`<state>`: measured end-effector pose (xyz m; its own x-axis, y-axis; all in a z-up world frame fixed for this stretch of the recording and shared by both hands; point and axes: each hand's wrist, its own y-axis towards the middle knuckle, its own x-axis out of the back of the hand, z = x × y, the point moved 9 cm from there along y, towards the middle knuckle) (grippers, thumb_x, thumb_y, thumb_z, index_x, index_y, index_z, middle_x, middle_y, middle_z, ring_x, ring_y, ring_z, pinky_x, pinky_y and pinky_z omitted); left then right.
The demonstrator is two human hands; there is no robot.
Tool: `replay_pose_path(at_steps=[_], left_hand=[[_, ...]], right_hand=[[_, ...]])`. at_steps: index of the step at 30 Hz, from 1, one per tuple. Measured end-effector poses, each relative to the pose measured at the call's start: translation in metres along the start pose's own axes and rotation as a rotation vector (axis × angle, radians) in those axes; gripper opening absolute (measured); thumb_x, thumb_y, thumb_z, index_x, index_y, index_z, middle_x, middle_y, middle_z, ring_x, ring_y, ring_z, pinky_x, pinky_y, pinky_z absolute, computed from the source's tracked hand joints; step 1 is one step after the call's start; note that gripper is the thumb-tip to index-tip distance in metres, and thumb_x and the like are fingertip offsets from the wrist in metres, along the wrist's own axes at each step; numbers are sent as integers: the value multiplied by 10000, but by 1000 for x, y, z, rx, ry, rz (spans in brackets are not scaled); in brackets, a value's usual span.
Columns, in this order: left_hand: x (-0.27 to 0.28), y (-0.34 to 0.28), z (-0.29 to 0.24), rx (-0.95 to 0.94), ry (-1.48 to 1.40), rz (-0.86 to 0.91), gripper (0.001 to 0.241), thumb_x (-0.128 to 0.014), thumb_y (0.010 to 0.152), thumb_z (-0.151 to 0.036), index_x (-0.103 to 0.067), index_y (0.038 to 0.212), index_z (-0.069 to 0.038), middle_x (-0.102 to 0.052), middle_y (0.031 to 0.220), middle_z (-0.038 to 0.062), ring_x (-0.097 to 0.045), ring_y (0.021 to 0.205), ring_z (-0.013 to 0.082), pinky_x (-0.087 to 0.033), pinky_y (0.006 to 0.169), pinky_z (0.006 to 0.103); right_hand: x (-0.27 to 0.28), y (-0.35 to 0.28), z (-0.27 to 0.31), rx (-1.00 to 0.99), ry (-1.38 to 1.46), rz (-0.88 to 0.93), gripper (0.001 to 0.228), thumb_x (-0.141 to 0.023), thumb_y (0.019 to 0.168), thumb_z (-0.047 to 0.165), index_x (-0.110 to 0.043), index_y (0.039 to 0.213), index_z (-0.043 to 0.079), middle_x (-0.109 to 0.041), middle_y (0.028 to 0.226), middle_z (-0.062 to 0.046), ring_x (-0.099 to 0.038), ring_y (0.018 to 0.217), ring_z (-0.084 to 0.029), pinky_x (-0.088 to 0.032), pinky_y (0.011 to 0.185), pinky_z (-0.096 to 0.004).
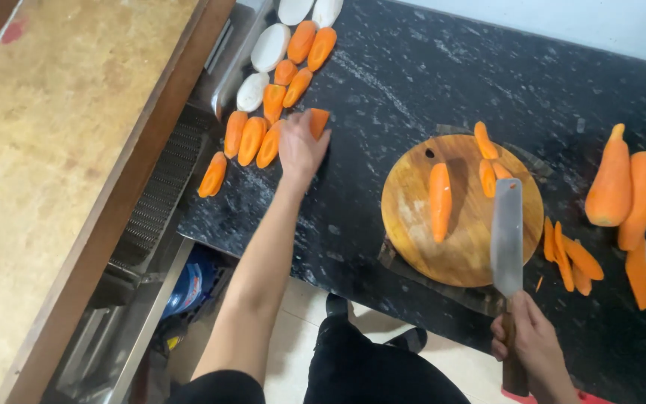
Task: Slicing carrots on a wooden cutting board using a kitchen knife
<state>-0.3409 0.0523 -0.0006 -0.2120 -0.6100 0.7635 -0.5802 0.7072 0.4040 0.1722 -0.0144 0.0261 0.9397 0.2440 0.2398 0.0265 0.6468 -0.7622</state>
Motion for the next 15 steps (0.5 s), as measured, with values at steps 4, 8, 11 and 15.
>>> replay_pose_path(at_steps=[4,8,11,15], left_hand=[[-13,-17,-3,-162,103,-65,226,-674,910,-178,-646,1114,-85,-617,1084,146,-594,913,370,-550,681,477],[-19,2,8,-153,229,-100,158,-605,915,-110,-623,1068,-76,-598,990,151,-606,860,364,-542,576,459],[-41,10,39,-145,264,-175,242,-576,883,-96,-640,1115,-63,-630,1017,184,-642,852,378,-547,620,461],[1,3,-4,-23,55,-187,298,-668,850,-61,-655,1148,-61,-606,1017,183,-630,889,404,-527,736,481]], right_hand=[[-8,-4,3,36,8,-31,323,-384,1173,368,-481,1165,60,-426,750,-189,-388,553,-287,-333,528,-412],[-12,-6,3,33,-18,-40,341,-360,1184,371,-472,1141,51,-431,745,-192,-405,564,-297,-341,545,-425],[-3,29,-26,150,67,-16,309,-412,1158,355,-467,1056,69,-420,708,-166,-383,500,-251,-316,447,-365],[-4,25,-21,207,115,-6,225,-442,1110,305,-528,1188,111,-417,662,-133,-379,421,-226,-285,387,-317]])
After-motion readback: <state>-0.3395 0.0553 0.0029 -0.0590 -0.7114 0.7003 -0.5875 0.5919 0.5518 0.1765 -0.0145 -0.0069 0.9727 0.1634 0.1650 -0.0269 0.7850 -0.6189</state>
